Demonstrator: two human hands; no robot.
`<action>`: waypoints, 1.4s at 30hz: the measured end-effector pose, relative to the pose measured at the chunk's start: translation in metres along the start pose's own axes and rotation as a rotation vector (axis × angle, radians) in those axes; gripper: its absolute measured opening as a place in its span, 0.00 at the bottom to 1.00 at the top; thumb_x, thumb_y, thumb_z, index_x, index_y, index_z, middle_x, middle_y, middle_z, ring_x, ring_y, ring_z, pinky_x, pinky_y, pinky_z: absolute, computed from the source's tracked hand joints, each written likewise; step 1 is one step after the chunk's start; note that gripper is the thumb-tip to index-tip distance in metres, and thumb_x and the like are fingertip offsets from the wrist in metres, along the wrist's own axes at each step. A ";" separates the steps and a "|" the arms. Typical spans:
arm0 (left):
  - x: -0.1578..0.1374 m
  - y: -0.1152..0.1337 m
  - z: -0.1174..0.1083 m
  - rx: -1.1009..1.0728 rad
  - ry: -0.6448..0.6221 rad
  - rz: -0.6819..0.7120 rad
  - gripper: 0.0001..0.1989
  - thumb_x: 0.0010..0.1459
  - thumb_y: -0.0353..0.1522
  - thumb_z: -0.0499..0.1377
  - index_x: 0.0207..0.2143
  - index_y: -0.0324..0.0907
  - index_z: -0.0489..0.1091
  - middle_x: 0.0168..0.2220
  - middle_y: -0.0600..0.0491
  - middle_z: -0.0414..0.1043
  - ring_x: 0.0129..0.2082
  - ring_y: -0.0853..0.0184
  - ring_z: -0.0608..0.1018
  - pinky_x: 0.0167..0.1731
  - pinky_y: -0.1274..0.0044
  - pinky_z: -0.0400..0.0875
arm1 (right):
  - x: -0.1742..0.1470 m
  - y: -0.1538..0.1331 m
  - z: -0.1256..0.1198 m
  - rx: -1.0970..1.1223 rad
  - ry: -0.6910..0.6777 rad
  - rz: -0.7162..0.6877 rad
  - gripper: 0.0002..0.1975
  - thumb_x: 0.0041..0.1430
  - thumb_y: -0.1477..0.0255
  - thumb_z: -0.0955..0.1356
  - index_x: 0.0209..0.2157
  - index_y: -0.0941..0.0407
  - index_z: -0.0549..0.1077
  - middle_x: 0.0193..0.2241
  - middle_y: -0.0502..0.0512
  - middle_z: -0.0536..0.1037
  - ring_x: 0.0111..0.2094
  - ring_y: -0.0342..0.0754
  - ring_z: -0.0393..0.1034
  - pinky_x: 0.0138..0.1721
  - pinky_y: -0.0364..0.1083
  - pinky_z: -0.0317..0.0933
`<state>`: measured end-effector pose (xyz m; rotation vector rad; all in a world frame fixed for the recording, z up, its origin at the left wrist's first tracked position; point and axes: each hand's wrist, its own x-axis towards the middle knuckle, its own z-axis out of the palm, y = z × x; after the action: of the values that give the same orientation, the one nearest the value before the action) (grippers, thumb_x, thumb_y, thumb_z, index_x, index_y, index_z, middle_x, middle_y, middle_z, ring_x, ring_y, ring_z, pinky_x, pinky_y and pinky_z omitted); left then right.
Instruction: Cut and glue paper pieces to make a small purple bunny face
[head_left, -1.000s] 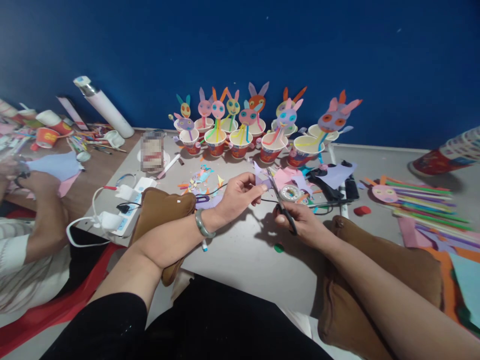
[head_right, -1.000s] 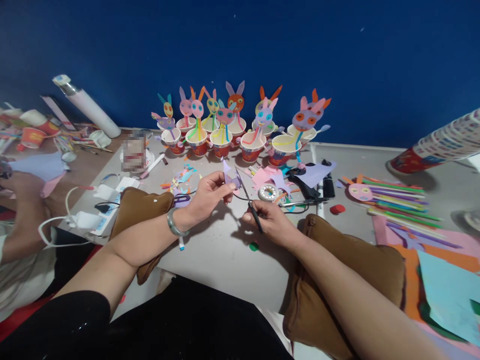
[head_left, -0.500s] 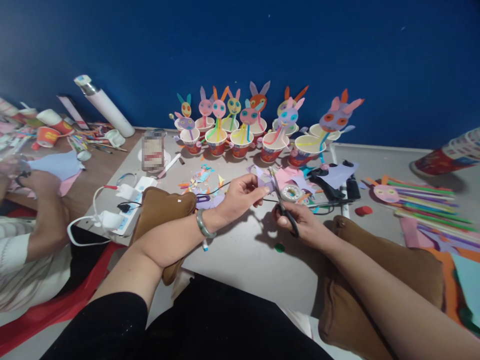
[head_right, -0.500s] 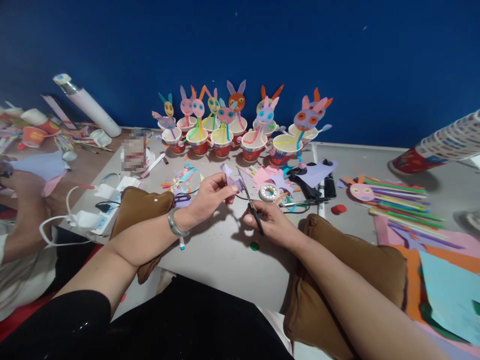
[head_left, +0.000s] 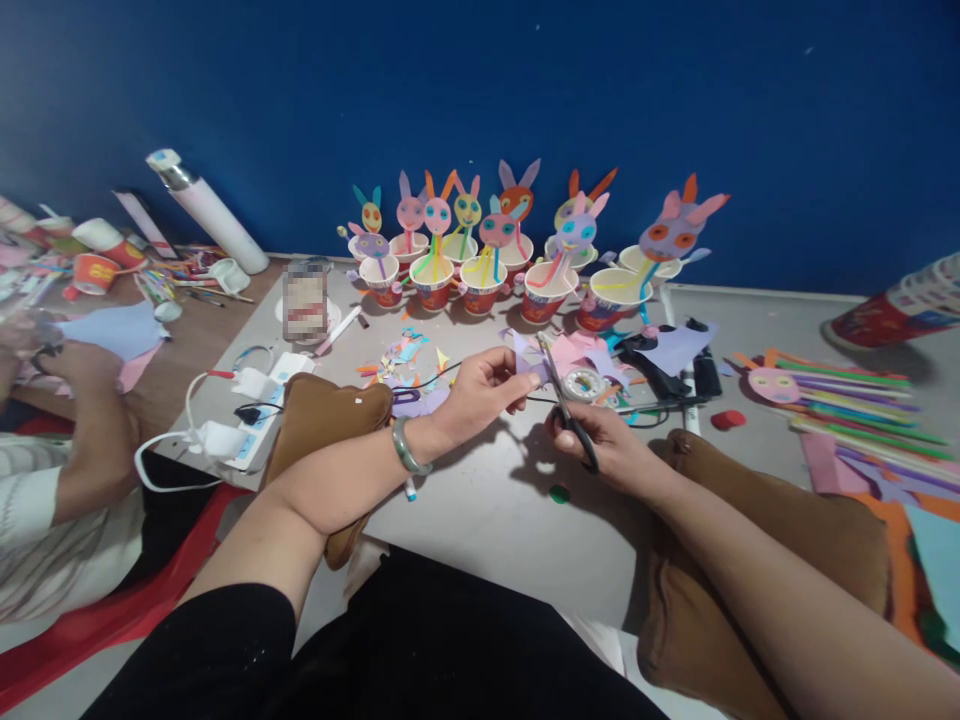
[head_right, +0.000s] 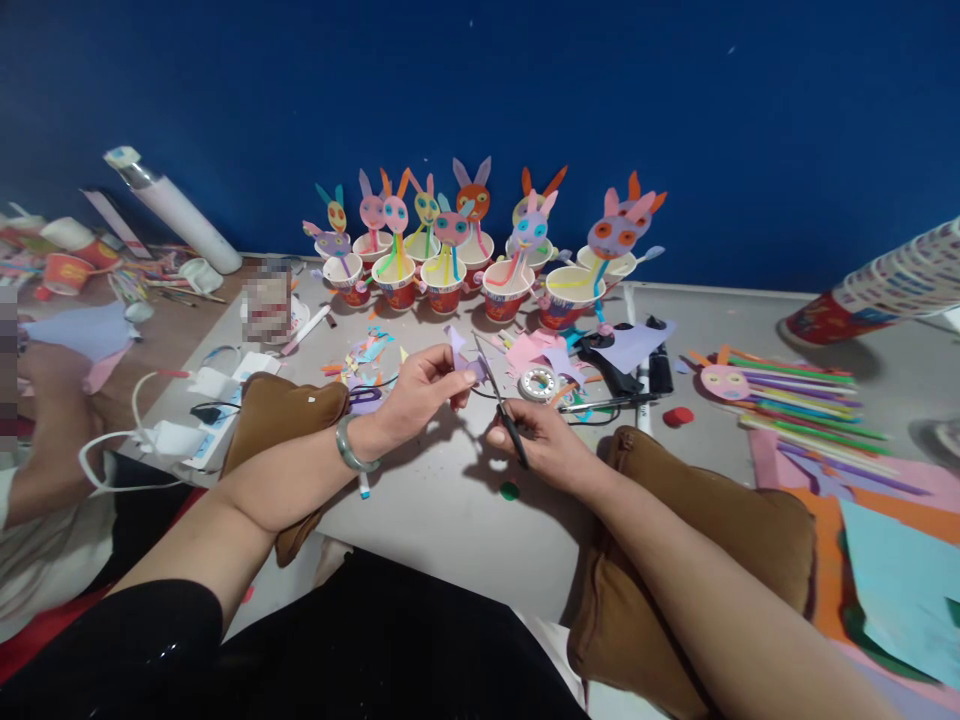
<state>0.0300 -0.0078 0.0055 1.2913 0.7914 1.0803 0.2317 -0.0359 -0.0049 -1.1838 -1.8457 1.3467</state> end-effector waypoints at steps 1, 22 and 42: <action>0.000 0.000 0.000 0.002 0.000 -0.003 0.20 0.55 0.46 0.66 0.28 0.41 0.66 0.20 0.61 0.66 0.20 0.77 0.69 0.23 0.81 0.63 | 0.000 0.001 0.000 -0.003 0.005 -0.002 0.35 0.48 0.34 0.68 0.22 0.54 0.67 0.20 0.49 0.64 0.24 0.44 0.56 0.25 0.46 0.51; 0.002 -0.002 0.000 -0.042 0.021 0.016 0.21 0.55 0.47 0.67 0.28 0.41 0.65 0.19 0.61 0.67 0.19 0.78 0.69 0.22 0.81 0.63 | 0.000 -0.001 0.001 -0.009 0.022 0.016 0.35 0.47 0.33 0.68 0.21 0.54 0.66 0.19 0.49 0.65 0.23 0.43 0.56 0.25 0.46 0.52; 0.001 0.002 -0.001 0.033 -0.018 -0.021 0.24 0.52 0.51 0.68 0.29 0.41 0.66 0.21 0.59 0.66 0.21 0.76 0.68 0.24 0.79 0.64 | 0.001 -0.003 0.001 -0.013 0.010 -0.002 0.34 0.49 0.36 0.69 0.20 0.54 0.64 0.18 0.48 0.64 0.23 0.43 0.56 0.24 0.46 0.52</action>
<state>0.0295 -0.0062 0.0071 1.3158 0.8103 1.0421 0.2295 -0.0356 -0.0026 -1.1925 -1.8506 1.3274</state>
